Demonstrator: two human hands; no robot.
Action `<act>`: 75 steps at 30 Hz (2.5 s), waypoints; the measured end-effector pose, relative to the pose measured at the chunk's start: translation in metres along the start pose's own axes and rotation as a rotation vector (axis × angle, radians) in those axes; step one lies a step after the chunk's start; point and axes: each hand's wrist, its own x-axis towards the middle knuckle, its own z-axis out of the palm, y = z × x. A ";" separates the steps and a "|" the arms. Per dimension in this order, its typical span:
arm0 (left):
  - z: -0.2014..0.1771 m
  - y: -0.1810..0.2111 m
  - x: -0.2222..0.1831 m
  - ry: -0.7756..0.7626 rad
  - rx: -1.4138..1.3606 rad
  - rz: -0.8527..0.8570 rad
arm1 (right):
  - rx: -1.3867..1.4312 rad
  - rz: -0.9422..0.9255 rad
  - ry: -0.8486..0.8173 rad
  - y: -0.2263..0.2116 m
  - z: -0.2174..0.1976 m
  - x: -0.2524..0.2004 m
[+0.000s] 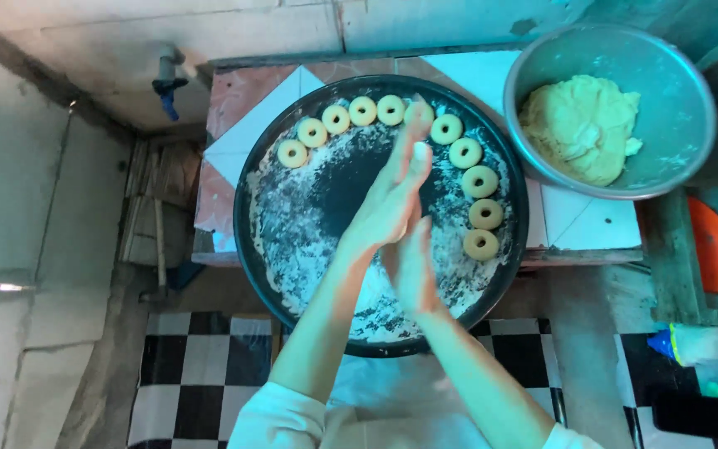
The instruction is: Shaping small pieces of dough into rings and placing them on a floured tray.
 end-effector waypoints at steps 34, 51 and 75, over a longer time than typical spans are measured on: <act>-0.014 -0.046 -0.043 0.357 -0.586 -0.461 | -2.030 -0.051 0.275 0.015 0.090 0.055; -0.016 -0.045 -0.032 0.290 -0.225 -0.487 | -1.924 0.102 0.659 -0.007 0.091 0.067; -0.022 -0.031 -0.033 0.504 -0.342 -0.327 | -1.707 -0.311 0.534 0.012 0.144 0.075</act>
